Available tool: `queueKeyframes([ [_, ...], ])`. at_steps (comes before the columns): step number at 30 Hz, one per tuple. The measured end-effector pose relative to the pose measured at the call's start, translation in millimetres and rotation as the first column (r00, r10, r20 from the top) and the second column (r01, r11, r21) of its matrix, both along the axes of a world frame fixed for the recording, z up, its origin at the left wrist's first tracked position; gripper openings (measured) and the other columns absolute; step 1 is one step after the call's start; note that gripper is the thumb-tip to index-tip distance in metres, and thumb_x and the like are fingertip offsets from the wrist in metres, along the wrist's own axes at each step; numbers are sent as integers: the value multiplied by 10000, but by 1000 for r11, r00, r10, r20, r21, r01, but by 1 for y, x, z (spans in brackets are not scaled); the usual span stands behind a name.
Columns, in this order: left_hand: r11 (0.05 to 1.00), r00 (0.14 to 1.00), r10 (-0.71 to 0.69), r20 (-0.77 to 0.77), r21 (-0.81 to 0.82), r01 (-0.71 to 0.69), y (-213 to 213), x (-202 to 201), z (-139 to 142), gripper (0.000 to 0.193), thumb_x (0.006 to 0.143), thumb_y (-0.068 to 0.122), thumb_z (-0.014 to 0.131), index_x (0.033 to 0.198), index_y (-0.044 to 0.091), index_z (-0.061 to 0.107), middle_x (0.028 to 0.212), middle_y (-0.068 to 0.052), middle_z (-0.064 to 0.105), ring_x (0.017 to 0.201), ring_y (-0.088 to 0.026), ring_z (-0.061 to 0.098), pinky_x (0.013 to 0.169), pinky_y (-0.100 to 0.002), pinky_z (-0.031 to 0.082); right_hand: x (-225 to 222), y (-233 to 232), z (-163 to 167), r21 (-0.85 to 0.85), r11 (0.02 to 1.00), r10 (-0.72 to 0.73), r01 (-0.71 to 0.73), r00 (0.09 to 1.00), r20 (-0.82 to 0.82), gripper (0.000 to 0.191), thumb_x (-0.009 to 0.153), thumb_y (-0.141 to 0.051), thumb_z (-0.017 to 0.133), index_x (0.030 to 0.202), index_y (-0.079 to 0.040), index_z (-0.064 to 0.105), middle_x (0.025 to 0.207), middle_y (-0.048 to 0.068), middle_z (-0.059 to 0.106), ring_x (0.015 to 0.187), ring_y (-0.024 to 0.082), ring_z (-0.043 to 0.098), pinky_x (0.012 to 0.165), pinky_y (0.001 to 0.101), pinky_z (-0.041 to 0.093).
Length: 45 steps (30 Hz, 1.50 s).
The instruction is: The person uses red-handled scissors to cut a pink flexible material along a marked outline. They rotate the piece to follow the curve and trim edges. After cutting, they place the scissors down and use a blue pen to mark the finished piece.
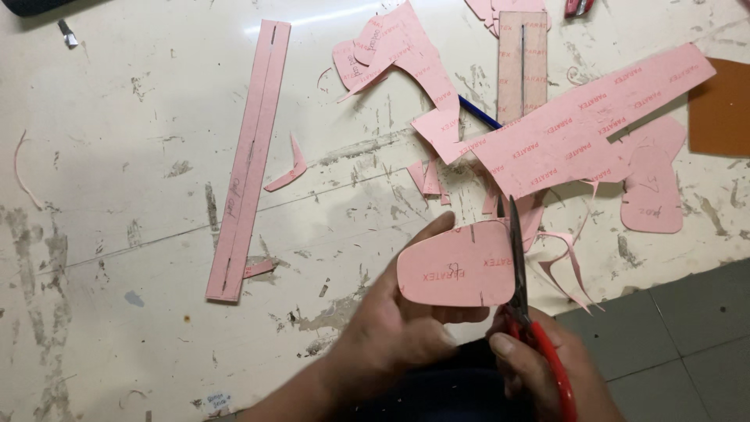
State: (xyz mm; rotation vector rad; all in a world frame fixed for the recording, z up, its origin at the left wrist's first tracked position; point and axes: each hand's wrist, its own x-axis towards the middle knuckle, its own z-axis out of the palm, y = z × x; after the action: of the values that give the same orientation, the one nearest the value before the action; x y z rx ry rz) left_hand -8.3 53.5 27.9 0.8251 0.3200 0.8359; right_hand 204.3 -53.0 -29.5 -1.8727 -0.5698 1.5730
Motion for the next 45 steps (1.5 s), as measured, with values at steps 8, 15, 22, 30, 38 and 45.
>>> queueKeyframes([
  [8, 932, 851, 355, -386, 218, -290, -14, 13, -13, 430, 1040, 84, 572, 1431, -53, 459, 1121, -169, 728, 1011, -188, 717, 883, -303, 590, -19, 5, -3, 60, 986, 156, -158, 987, 45, 557, 812, -249, 727, 1319, -58, 599, 1055, 139, 707, 962, 231, 695, 854, 390, 560],
  [15, 951, 878, 308, -365, 96, -294, -21, 16, -11, 389, 1015, 73, 567, 1372, -41, 464, 1065, -149, 723, 953, -170, 715, 826, -293, 595, -23, 8, 9, 225, 959, 191, -172, 980, -63, 685, 811, -181, 650, 1472, -43, 537, 1266, 155, 655, 1215, 244, 668, 1050, 408, 466],
  [22, 910, 811, 412, -415, 234, -342, -29, 19, -10, 360, 1027, 68, 575, 1358, -46, 492, 1041, -145, 735, 903, -158, 725, 776, -287, 604, -27, 8, 8, 253, 957, 164, -141, 984, -71, 587, 820, -147, 662, 1375, -20, 518, 1256, 173, 667, 1203, 258, 678, 1047, 420, 474],
  [30, 924, 837, 375, -399, 83, -374, -28, 20, -12, 385, 1002, 71, 588, 1354, -39, 476, 1047, -138, 726, 920, -153, 710, 796, -285, 593, -26, 1, -10, 290, 954, 113, -73, 986, -123, 572, 818, -105, 680, 1358, 6, 525, 1238, 183, 698, 1176, 254, 672, 1023, 410, 490],
  [38, 927, 826, 363, -431, 77, -367, -28, 18, -12, 377, 1000, 75, 590, 1347, -36, 494, 1009, -137, 732, 897, -154, 715, 784, -280, 590, -28, 3, -6, 224, 972, 84, -63, 993, -84, 510, 827, -95, 669, 1314, 0, 551, 1204, 181, 692, 1153, 238, 699, 1001, 404, 511],
  [45, 932, 871, 331, -363, -20, -362, -26, 17, -12, 393, 989, 59, 578, 1357, -32, 472, 1047, -150, 723, 935, -164, 713, 814, -294, 592, -28, 1, -3, 279, 958, 93, -69, 993, -73, 497, 834, -73, 669, 1310, 19, 560, 1177, 188, 741, 1109, 226, 695, 968, 382, 510],
])
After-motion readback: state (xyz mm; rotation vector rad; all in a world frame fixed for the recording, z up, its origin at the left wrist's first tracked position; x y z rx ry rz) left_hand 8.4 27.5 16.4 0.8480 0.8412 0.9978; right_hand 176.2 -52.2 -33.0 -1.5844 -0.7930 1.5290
